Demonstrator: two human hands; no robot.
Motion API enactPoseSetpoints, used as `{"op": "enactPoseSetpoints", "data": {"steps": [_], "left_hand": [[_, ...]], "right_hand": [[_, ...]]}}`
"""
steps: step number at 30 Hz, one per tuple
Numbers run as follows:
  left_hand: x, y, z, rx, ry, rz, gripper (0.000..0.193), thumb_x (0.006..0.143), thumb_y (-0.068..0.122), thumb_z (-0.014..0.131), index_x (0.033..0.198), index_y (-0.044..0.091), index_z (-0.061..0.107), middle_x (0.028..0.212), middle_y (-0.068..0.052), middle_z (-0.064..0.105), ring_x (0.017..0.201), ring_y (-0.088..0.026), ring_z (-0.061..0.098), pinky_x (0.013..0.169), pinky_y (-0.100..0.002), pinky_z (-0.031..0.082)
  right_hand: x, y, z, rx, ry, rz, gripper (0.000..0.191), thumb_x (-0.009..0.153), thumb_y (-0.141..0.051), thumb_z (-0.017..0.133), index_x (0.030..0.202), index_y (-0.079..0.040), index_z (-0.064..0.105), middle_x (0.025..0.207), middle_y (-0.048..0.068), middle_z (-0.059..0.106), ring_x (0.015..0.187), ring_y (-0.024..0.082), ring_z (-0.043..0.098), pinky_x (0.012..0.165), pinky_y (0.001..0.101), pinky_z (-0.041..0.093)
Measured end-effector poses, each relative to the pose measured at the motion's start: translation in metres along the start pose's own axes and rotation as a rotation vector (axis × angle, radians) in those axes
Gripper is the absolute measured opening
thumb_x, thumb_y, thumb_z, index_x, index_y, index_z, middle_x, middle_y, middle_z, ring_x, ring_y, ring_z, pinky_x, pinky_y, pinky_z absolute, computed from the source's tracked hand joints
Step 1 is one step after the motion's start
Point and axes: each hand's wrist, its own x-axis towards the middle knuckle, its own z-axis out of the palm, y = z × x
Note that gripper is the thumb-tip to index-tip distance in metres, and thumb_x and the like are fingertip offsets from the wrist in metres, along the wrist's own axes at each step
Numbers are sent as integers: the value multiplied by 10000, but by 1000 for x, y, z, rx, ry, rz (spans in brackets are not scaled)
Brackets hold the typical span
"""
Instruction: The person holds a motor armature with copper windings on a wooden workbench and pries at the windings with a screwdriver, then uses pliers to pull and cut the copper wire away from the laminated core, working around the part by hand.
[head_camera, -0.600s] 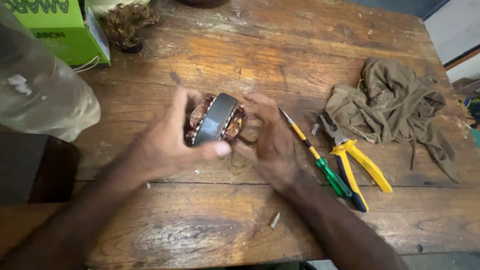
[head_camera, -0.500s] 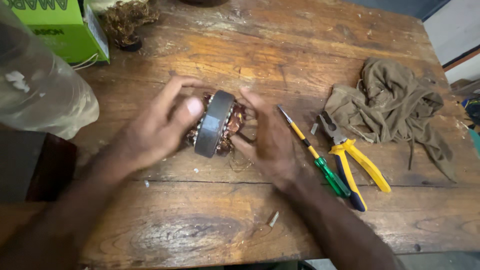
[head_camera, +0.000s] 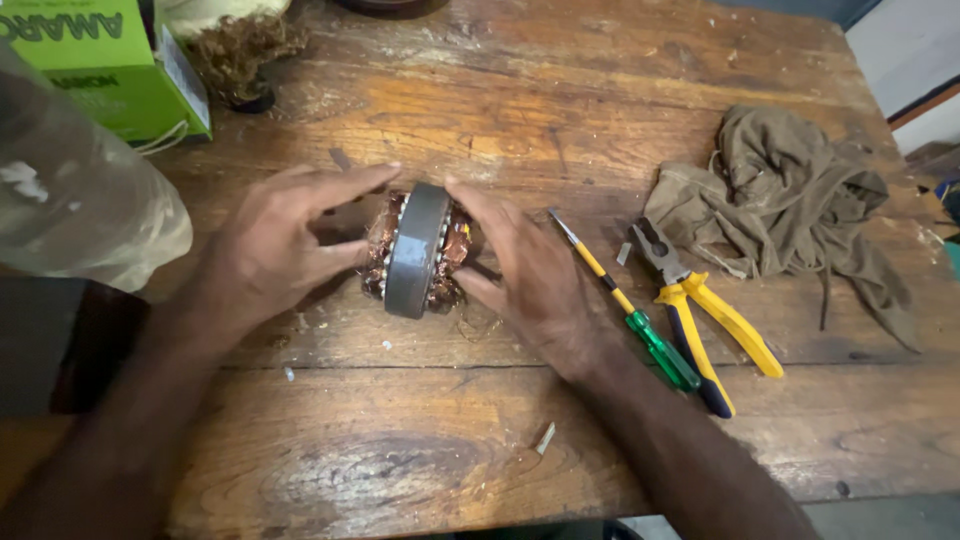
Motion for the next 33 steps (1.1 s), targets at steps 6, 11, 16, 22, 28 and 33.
{"op": "enactPoseSetpoints", "data": {"steps": [6,11,16,22,28,33], "left_hand": [[-6,4,11,235,-99,-227,786,807,177,871,1515,200,533,1150,-197,731,957,-308,739,719,-361,600],[-6,-2,14,327,5,-1,821,777,172,907,1505,109,533,1309,-201,692,1125,-345,703,840,-384,595],[-9,-6,18,313,13,66,761,747,141,905,1429,95,570,1332,-156,696,1185,-319,690,932,-393,562],[-1,-11,19,306,0,61,754,718,175,913,1387,84,579,1302,-167,695,1174,-326,695,974,-412,558],[-3,-11,21,230,-21,13,717,722,186,884,1369,75,594,1253,-169,727,1057,-315,733,884,-386,624],[0,-13,23,225,-38,-6,572,835,160,870,1334,64,607,1145,-190,755,873,-306,763,705,-347,643]], "right_hand": [[4,-4,-2,-13,118,-148,874,803,-149,855,1546,-119,394,1445,160,601,1240,311,663,1078,381,559],[6,-12,-10,-30,66,-116,866,809,-119,850,1538,-95,383,1445,180,583,1257,348,627,1087,401,506],[5,-13,-12,-47,-13,-24,856,832,-112,827,1550,-91,361,1391,183,586,1241,351,618,1075,407,507],[7,-1,-6,-85,61,-149,865,821,-136,837,1542,-72,364,1431,188,569,1296,362,582,1103,412,486],[11,8,1,-116,21,-81,882,787,-167,846,1524,-69,372,1440,188,567,1271,352,591,1068,423,478],[11,11,1,-118,39,-103,857,803,-87,819,1539,-80,380,1387,188,608,1245,361,618,1006,435,527]]}}
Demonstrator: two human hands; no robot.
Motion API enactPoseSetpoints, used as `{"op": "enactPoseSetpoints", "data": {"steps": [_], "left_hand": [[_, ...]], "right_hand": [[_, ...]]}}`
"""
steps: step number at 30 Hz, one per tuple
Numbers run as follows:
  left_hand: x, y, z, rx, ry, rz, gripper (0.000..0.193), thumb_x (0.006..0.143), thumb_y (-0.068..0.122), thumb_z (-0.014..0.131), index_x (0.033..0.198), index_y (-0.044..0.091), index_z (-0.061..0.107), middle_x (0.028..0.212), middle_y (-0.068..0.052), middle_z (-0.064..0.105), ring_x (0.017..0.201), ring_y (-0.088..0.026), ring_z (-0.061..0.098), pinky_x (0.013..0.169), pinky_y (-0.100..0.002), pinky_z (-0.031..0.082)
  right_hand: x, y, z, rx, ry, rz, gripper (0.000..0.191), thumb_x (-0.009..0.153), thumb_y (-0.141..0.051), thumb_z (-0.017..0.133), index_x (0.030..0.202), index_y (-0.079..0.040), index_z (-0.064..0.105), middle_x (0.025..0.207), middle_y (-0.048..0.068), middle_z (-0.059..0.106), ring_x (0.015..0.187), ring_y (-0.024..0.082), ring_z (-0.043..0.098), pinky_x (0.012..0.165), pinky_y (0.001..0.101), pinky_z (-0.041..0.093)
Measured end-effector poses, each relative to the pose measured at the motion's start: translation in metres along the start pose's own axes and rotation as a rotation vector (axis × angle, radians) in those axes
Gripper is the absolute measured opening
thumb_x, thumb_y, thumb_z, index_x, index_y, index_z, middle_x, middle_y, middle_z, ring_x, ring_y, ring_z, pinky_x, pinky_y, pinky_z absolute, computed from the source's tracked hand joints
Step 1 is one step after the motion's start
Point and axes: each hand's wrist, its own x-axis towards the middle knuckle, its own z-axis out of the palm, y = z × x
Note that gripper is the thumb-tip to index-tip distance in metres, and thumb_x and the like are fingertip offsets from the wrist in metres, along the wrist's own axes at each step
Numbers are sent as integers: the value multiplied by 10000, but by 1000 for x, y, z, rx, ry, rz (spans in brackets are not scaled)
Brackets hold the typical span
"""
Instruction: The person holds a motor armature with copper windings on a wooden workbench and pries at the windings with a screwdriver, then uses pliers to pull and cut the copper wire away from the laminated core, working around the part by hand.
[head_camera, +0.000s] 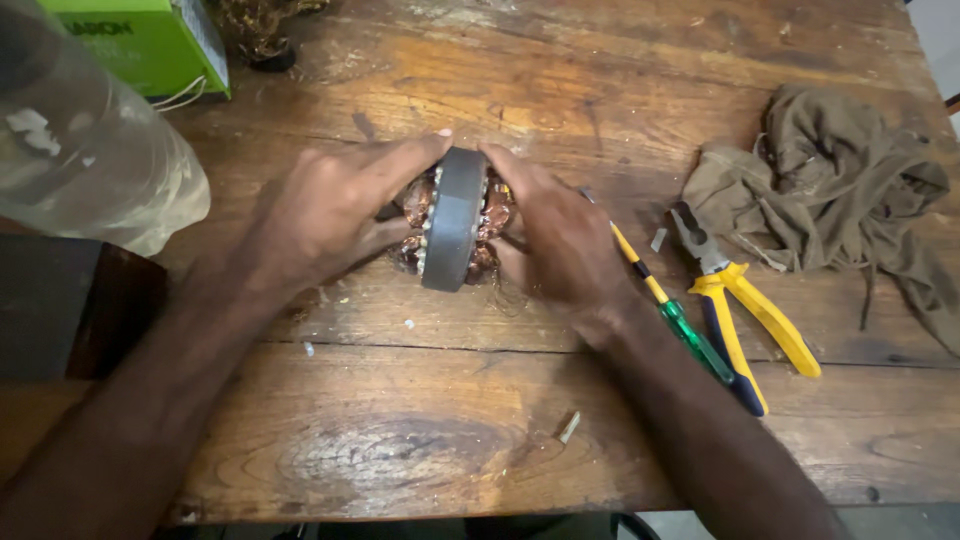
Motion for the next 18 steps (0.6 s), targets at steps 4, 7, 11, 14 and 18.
{"op": "enactPoseSetpoints", "data": {"steps": [4,7,11,14,18], "left_hand": [[-1,0,-2,-47,6,-1,613,854,175,873,1391,66,596,1039,-173,762,791,-267,757,668,-351,637],[-4,1,-2,-75,32,-33,725,800,206,892,1440,62,582,1032,-167,761,815,-261,755,694,-356,627],[-5,0,-2,-183,81,-23,673,864,146,887,1454,74,570,1203,-160,738,928,-235,761,814,-324,627],[-9,8,-3,-183,184,30,684,843,135,885,1448,74,574,1347,-166,698,1090,-269,734,958,-352,609],[-11,12,-9,-191,183,20,695,867,129,850,1489,101,542,1411,-156,677,1206,-279,694,1027,-383,579]], "right_hand": [[-1,3,3,25,75,-66,822,802,-80,803,1518,-76,399,1329,202,642,1168,370,667,914,437,567],[-5,5,5,94,135,-119,750,901,-88,804,1539,-114,409,1322,191,660,1099,348,704,857,401,597],[-8,9,4,87,175,-189,775,921,-47,782,1578,-122,377,1316,183,649,1073,351,701,878,414,591],[-9,6,3,39,161,-179,848,820,-51,801,1560,-104,390,1331,190,639,1135,378,679,923,437,574],[-8,-1,2,66,145,-73,846,783,-70,842,1531,-115,451,1270,156,657,1087,326,693,904,397,583]]}}
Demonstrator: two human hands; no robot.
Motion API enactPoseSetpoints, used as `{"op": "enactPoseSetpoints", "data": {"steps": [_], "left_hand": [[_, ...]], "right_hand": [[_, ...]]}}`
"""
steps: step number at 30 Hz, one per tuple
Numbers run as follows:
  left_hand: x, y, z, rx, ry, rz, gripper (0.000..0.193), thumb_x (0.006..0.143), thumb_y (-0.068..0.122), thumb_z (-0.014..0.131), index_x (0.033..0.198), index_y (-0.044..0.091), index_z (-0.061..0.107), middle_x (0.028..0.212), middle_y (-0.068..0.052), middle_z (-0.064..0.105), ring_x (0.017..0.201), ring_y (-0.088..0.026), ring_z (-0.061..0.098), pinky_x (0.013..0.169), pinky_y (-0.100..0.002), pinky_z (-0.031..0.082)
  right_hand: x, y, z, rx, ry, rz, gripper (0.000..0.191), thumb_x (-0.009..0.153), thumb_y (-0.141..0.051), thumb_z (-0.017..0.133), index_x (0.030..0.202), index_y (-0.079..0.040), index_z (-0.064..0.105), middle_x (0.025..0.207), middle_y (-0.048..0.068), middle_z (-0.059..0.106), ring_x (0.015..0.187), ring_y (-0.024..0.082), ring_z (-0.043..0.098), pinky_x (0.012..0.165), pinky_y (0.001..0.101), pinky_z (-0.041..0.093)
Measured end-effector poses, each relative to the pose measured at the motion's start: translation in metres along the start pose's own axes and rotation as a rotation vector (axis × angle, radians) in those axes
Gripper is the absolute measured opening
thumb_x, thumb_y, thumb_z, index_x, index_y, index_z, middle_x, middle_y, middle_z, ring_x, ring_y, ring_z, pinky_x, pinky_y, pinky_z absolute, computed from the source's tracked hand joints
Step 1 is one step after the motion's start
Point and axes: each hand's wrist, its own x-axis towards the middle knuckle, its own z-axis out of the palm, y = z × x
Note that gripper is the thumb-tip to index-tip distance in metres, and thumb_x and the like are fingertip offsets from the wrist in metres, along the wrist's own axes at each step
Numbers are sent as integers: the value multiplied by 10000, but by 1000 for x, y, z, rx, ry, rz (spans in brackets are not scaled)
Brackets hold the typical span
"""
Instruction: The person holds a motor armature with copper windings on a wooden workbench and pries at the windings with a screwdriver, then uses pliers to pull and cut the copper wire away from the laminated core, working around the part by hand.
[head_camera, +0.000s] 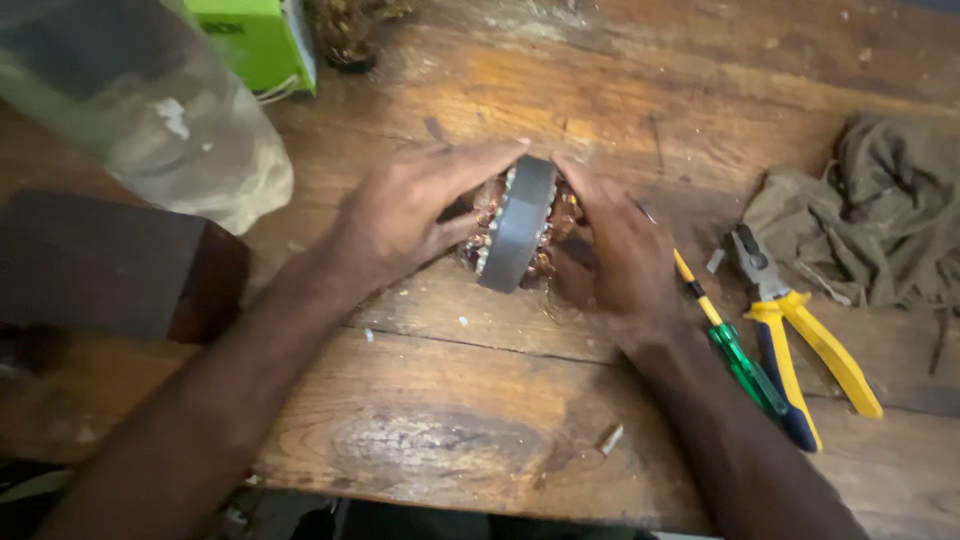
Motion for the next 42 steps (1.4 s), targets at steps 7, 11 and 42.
{"op": "enactPoseSetpoints", "data": {"steps": [7,11,42], "left_hand": [[1,-3,1,290,-80,-89,591,830,283,854,1299,67,567,1086,-146,727,996,-294,706,882,-464,553],[-7,-1,-2,116,-29,-256,288,973,196,799,1143,37,629,1079,-135,724,952,-231,719,786,-360,582],[-9,3,8,-397,-14,-457,154,883,47,725,1019,-14,687,1056,-127,711,878,-172,674,766,-286,570]], "right_hand": [[-1,-4,-1,5,19,-28,845,797,-73,827,1547,-116,440,1329,174,652,1150,326,687,959,407,569],[-2,-5,-3,57,-6,34,776,865,-77,804,1552,-114,444,1325,186,659,1155,323,695,954,393,588],[-2,3,-2,6,36,6,469,913,-40,741,1359,-87,603,1230,150,666,1091,330,686,916,399,565]]}}
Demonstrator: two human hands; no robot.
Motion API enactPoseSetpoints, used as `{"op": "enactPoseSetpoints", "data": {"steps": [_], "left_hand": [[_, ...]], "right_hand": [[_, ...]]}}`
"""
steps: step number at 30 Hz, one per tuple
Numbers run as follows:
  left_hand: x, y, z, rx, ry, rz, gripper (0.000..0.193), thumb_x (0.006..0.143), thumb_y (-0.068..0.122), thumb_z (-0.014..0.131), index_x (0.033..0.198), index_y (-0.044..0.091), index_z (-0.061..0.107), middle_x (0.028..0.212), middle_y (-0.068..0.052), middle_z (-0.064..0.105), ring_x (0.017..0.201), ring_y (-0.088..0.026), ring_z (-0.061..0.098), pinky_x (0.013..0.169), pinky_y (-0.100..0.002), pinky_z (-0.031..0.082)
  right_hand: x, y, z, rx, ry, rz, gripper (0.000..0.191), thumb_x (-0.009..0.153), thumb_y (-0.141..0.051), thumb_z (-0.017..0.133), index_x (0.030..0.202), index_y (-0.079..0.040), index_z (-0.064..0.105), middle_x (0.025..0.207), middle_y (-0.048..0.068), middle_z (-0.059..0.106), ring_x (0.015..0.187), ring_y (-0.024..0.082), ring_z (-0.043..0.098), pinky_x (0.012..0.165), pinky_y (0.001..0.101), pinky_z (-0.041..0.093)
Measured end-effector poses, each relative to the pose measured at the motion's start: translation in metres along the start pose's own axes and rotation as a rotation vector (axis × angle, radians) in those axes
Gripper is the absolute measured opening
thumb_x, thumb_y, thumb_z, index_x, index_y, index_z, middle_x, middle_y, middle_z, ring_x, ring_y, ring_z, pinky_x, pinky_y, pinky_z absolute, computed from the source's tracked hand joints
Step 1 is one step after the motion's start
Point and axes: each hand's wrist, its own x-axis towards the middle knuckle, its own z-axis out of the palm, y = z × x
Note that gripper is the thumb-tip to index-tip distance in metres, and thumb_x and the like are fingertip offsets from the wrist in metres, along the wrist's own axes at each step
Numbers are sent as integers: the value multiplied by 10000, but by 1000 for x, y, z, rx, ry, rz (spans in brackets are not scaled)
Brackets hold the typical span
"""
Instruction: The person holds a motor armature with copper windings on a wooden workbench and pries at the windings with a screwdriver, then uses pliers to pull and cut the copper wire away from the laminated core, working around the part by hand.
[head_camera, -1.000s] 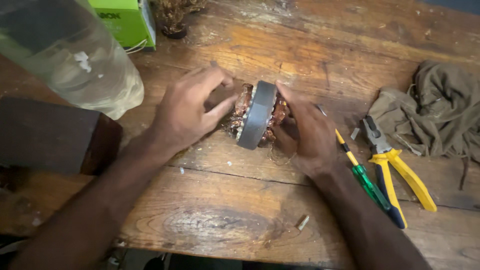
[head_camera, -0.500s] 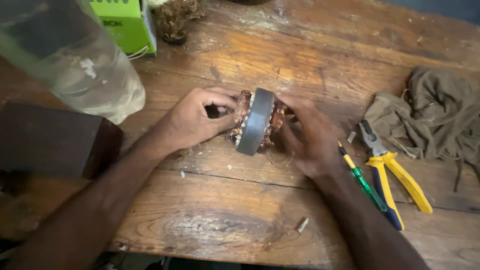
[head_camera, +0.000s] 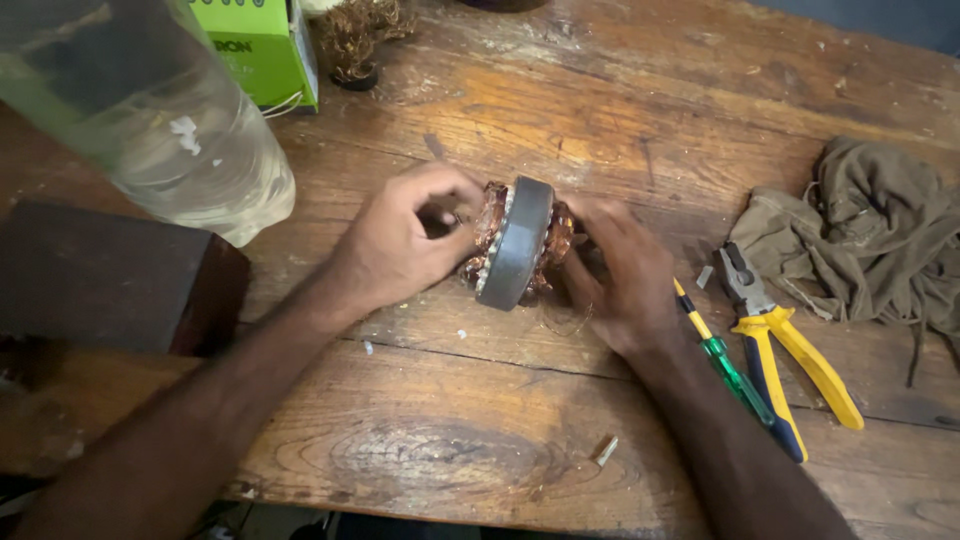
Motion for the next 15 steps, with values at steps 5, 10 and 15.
{"op": "enactPoseSetpoints", "data": {"steps": [5,10,15], "left_hand": [[1,9,-2,-99,139,126,160,1025,91,630,1161,35,693,1148,-107,732,901,-158,679,805,-302,562],[-4,19,-6,43,36,303,425,1034,152,610,1417,-28,574,1387,-195,629,1279,-282,569,1148,-462,431],[-1,23,-1,15,49,320,341,1048,204,673,1322,4,646,1410,-196,636,1352,-280,581,1195,-471,440]], "right_hand": [[1,-2,-2,35,-38,57,482,909,-42,734,1371,-87,604,1211,151,673,1032,310,698,884,390,569],[2,-1,-1,13,-8,-9,497,907,-41,738,1380,-84,590,1213,160,674,1070,334,686,913,401,560],[1,0,1,18,-20,32,496,915,-49,747,1385,-85,594,1174,154,679,1046,336,689,894,406,558]]}}
